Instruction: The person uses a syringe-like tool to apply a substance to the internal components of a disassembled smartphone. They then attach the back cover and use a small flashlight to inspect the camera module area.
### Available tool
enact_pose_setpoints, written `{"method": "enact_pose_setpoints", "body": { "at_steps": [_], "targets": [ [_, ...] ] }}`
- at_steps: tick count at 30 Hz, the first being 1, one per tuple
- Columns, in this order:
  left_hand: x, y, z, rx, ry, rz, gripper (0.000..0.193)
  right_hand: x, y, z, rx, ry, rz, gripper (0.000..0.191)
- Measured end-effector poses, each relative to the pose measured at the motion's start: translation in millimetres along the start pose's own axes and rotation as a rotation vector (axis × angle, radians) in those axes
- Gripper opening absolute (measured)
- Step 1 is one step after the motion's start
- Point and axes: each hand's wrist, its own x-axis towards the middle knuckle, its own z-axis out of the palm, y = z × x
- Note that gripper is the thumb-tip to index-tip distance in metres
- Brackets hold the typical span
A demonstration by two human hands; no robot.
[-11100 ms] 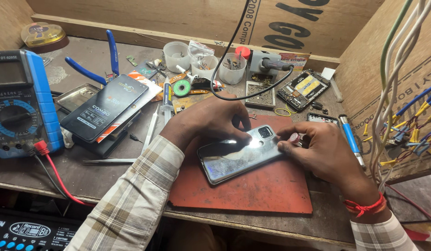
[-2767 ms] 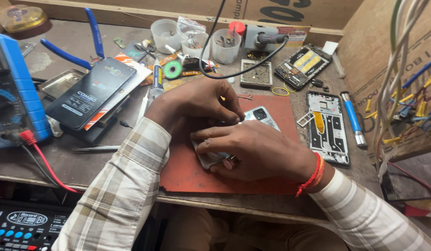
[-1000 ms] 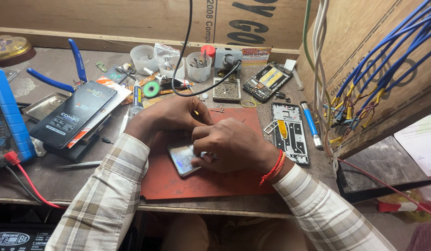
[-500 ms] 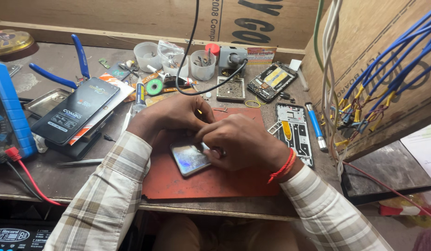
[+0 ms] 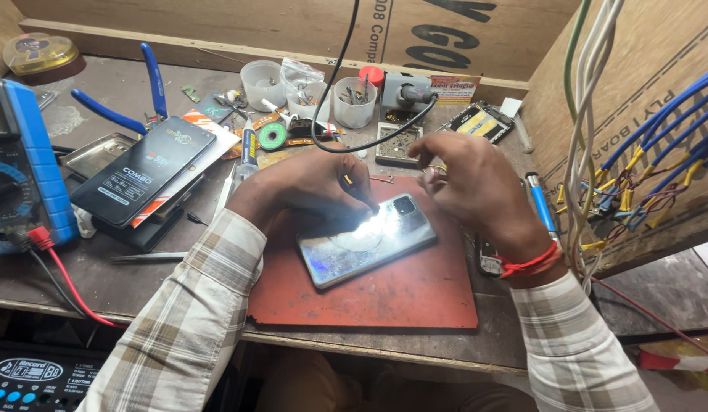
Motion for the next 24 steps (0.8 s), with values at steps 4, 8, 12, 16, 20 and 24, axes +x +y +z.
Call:
{"method": "enact_pose_setpoints", "body": {
  "at_steps": [4,8,12,16,20,24],
  "targets": [
    [-3,6,-3,0.070,0.007,-0.013,0.027,3,8,-12,0.286,-0.308,-0.016,0.062],
    [-7,9,-5,0.049,0.019,0.004,0.034,5,6,-10,0.274,-0.391,-0.148,0.089],
    [-9,12,-6,0.109,0.025,0.057,0.040,5,-3,-9,0.223,-0.515,0.204,0.070],
    [-12,13,-8,0.144,0.023,0.041,0.041,7,-8,-12,0.214,-0.532,0.163,0.080],
    [-10,14,-6,0.107,0.028,0.069,0.040,6,-11,-11,0.331,-0.533,0.043,0.091],
    [-10,15,-6,0.051,0.050,0.095,0.045,4,-15,-10,0.326,-0.538,0.097,0.100]
  ]
}}
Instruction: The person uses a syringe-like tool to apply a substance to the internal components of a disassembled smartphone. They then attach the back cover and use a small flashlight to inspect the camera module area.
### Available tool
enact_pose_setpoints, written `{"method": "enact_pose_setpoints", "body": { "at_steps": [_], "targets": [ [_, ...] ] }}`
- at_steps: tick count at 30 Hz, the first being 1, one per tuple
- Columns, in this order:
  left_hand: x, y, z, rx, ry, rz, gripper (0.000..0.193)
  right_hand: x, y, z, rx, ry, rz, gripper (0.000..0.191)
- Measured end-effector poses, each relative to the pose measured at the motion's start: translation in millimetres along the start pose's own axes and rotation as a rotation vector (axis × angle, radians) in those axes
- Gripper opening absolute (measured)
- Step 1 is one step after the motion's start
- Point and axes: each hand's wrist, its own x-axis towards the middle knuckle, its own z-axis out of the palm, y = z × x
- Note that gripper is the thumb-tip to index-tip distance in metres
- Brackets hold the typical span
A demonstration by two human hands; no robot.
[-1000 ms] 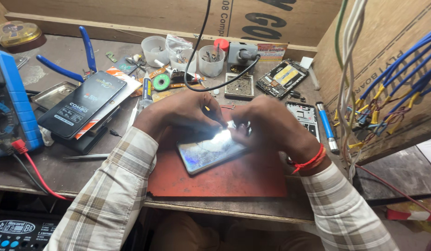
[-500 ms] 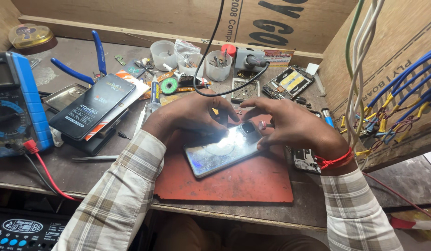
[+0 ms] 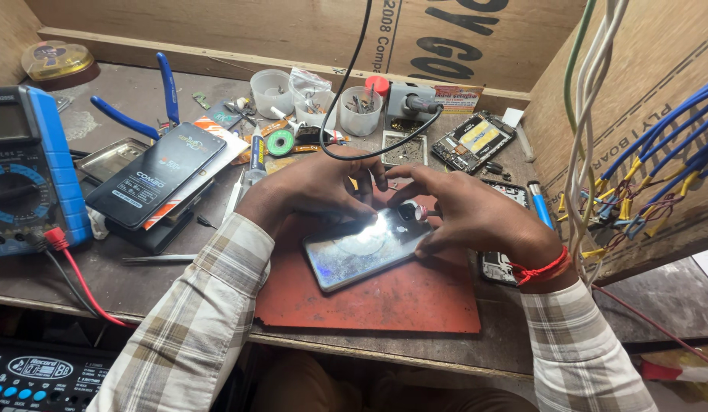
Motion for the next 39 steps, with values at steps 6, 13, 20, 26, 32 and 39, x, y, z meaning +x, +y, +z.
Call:
{"method": "enact_pose_setpoints", "body": {
  "at_steps": [6,13,20,26,32,39],
  "targets": [
    [-1,3,3,-0.027,0.022,-0.034,0.055,-5,-3,-2,0.028,-0.003,0.022,0.109],
    [4,2,9,-0.058,0.039,0.029,0.060,-7,-2,0,-0.040,0.010,-0.036,0.126],
    [5,-2,10,-0.013,0.054,0.033,0.056,-8,-4,1,0.026,0.024,-0.119,0.125],
    [7,-6,13,-0.125,0.018,0.012,0.056,-8,-3,4,0.133,-0.012,-0.165,0.120],
    [5,-7,12,-0.027,0.063,0.040,0.052,-5,-2,6,0.026,-0.001,-0.135,0.100],
    [8,-12,13,-0.066,0.022,-0.016,0.051,-6,-2,8,0.069,0.011,-0.164,0.097]
  ]
}}
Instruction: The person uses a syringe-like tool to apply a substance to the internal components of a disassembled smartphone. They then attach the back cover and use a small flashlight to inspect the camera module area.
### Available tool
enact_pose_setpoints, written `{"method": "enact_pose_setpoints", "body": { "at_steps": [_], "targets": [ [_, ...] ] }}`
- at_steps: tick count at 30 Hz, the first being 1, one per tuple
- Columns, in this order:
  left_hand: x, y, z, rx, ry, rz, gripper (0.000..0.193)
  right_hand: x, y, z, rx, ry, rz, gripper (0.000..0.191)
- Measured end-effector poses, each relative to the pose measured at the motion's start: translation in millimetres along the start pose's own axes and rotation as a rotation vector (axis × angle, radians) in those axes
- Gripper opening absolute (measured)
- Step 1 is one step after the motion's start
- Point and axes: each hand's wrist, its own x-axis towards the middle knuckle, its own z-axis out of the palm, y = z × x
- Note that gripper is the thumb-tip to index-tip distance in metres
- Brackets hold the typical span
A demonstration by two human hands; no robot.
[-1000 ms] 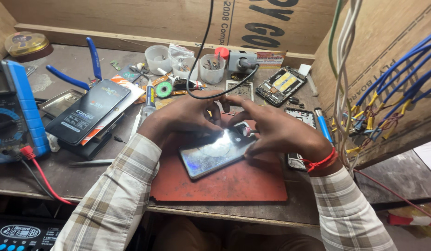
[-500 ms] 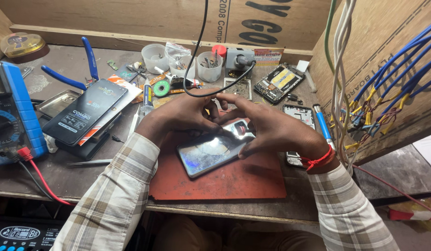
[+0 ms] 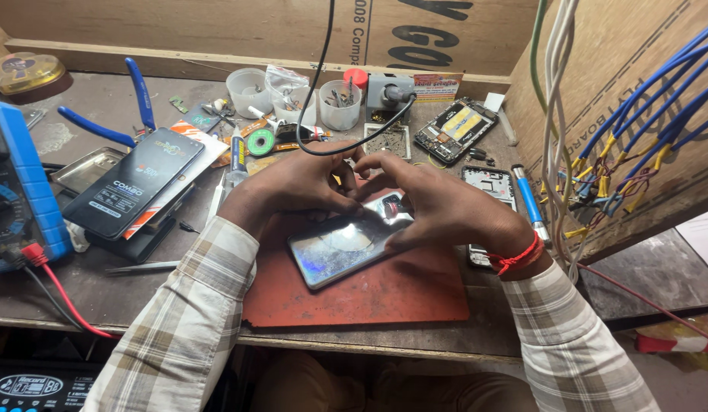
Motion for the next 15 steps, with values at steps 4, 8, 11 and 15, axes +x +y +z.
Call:
{"method": "enact_pose_setpoints", "body": {
  "at_steps": [4,8,11,15],
  "targets": [
    [-0.6,0.5,0.6,-0.100,-0.014,0.045,0.046,1.2,-0.7,0.5,-0.038,0.021,-0.003,0.092],
    [-4.0,5.0,-0.1,0.033,0.016,0.029,0.049,2.2,0.7,1.2,-0.048,-0.010,0.043,0.091],
    [-5.2,7.3,0.8,0.088,0.037,0.022,0.053,1.7,2.5,1.2,-0.038,-0.026,-0.008,0.089],
    [-4.1,5.4,0.3,0.001,0.012,0.019,0.051,0.6,3.0,2.8,-0.069,0.001,-0.038,0.093]
  ]
}}
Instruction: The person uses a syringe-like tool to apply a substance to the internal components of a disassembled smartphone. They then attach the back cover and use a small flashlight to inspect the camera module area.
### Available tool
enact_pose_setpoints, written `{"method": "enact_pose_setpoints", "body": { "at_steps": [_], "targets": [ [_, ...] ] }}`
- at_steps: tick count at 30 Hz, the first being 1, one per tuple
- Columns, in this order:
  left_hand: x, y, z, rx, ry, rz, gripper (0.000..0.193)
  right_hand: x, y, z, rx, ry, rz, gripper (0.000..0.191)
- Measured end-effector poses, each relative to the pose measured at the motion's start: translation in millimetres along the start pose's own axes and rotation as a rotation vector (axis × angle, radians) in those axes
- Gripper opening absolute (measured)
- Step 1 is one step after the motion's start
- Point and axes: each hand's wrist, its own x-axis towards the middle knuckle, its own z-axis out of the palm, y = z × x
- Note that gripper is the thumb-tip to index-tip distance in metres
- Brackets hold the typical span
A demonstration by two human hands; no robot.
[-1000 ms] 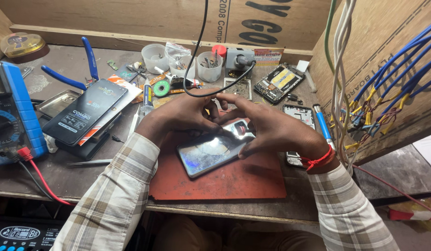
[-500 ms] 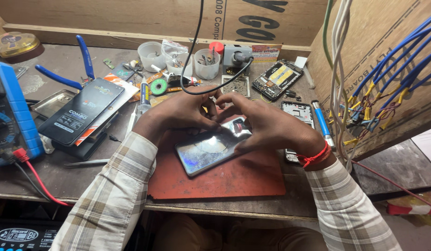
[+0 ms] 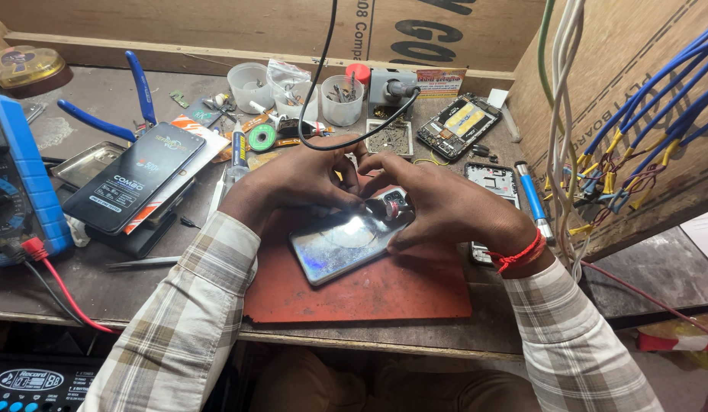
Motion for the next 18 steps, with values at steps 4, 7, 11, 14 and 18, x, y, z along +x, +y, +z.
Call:
{"method": "enact_pose_setpoints", "body": {
  "at_steps": [4,7,11,14,18],
  "targets": [
    [0.5,-3.4,0.1,-0.009,-0.012,0.014,0.049,0.8,-1.4,1.3,-0.045,-0.013,0.067,0.093],
    [-0.2,-3.5,0.4,-0.017,-0.008,0.010,0.047,0.4,-2.8,0.7,-0.007,-0.003,0.002,0.091],
    [0.4,-2.2,-0.3,-0.080,-0.021,-0.096,0.048,1.3,-4.6,-0.8,-0.016,0.042,-0.069,0.091],
    [-0.2,-3.6,-2.2,-0.086,-0.030,-0.102,0.045,3.1,-6.1,-1.0,-0.049,0.029,-0.036,0.093],
    [0.1,-6.4,-1.8,-0.016,-0.019,-0.049,0.041,2.6,-8.1,-0.5,-0.026,0.004,0.024,0.088]
  ]
}}
